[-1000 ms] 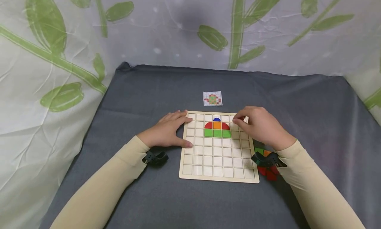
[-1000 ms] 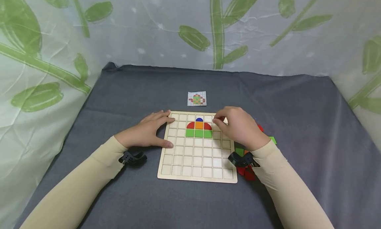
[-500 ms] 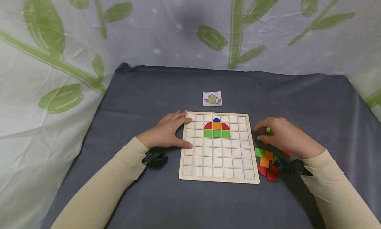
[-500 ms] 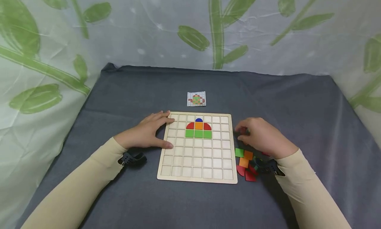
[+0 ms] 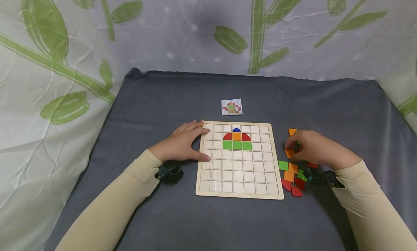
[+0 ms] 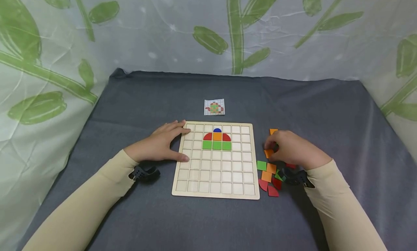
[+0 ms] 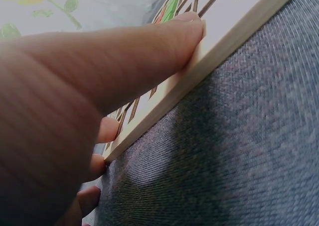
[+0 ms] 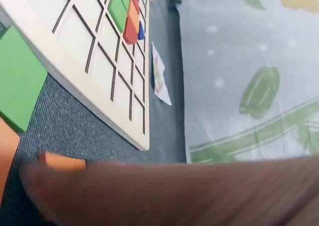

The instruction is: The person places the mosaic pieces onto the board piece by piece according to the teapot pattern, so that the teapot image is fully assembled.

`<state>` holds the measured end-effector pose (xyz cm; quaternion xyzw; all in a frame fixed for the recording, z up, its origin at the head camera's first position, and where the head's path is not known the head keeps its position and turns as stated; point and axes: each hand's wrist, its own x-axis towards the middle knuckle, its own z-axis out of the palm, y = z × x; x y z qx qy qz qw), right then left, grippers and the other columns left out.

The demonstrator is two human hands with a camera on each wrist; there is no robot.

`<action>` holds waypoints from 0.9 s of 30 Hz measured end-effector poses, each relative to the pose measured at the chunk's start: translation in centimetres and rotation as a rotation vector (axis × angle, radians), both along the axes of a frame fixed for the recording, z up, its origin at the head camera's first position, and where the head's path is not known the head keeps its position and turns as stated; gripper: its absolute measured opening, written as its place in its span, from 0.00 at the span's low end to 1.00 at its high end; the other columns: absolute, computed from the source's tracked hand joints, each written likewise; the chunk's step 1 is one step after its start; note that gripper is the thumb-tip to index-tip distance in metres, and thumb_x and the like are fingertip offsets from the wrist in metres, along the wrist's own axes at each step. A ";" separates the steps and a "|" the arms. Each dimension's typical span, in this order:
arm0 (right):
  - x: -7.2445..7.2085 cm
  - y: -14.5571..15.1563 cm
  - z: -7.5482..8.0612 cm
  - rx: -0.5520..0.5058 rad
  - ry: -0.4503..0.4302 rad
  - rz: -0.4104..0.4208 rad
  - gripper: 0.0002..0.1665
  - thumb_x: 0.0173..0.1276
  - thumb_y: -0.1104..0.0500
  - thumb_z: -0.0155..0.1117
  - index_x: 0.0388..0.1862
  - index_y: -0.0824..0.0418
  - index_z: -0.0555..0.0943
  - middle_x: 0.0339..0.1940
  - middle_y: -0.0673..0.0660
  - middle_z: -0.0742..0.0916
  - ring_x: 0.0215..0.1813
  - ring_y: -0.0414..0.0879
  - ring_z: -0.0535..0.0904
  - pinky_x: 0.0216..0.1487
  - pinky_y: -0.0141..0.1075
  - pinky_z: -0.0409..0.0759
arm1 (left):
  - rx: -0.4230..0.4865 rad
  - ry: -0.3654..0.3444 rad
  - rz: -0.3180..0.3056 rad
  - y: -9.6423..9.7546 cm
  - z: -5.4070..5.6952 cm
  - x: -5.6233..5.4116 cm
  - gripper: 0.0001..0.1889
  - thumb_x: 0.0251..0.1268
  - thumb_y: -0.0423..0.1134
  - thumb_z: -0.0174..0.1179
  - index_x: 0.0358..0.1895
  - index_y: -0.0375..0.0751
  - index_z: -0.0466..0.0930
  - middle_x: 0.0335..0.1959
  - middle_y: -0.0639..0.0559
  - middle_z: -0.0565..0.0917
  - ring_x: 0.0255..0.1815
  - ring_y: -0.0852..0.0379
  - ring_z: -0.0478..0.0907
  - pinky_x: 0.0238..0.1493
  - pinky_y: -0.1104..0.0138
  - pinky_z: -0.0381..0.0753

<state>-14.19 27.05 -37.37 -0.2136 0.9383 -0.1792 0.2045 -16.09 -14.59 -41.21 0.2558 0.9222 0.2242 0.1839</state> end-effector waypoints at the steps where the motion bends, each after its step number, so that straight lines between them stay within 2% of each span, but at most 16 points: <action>1: 0.0 -0.1 0.0 0.003 0.004 -0.001 0.11 0.60 0.59 0.82 0.41 0.56 0.90 0.40 0.51 0.85 0.39 0.44 0.78 0.39 0.41 0.81 | 0.001 0.000 0.001 0.0 0.0 0.0 0.53 0.56 0.69 0.73 0.82 0.50 0.63 0.88 0.47 0.49 0.88 0.41 0.40 0.85 0.43 0.37; 7: -0.2 -0.8 -0.2 -0.003 0.001 -0.003 0.08 0.62 0.58 0.79 0.38 0.56 0.88 0.33 0.47 0.87 0.33 0.41 0.79 0.37 0.39 0.82 | 0.001 -0.003 0.010 -0.2 0.1 0.2 0.54 0.56 0.69 0.74 0.82 0.50 0.63 0.88 0.47 0.48 0.88 0.42 0.40 0.85 0.43 0.37; 14: -0.3 -1.2 -0.1 -0.033 0.020 0.008 0.08 0.64 0.59 0.80 0.37 0.56 0.87 0.29 0.46 0.85 0.32 0.41 0.77 0.37 0.38 0.79 | 0.010 -0.009 0.016 -0.4 0.1 0.3 0.54 0.56 0.68 0.74 0.82 0.49 0.63 0.88 0.46 0.48 0.88 0.41 0.39 0.85 0.42 0.37; 22: 0.2 -2.8 0.9 -0.107 0.070 -0.022 0.08 0.64 0.62 0.80 0.38 0.56 0.87 0.33 0.47 0.88 0.34 0.41 0.82 0.37 0.37 0.83 | -0.002 0.002 0.008 -0.2 0.0 0.0 0.53 0.56 0.68 0.74 0.82 0.50 0.63 0.88 0.47 0.49 0.88 0.41 0.41 0.85 0.43 0.38; 27: 0.2 -4.5 1.1 -0.140 0.070 0.032 0.06 0.68 0.65 0.75 0.41 0.57 0.89 0.36 0.49 0.90 0.36 0.40 0.83 0.38 0.37 0.84 | 0.006 0.004 -0.001 0.0 0.0 -0.1 0.53 0.55 0.68 0.75 0.82 0.50 0.64 0.88 0.46 0.50 0.88 0.40 0.42 0.84 0.42 0.39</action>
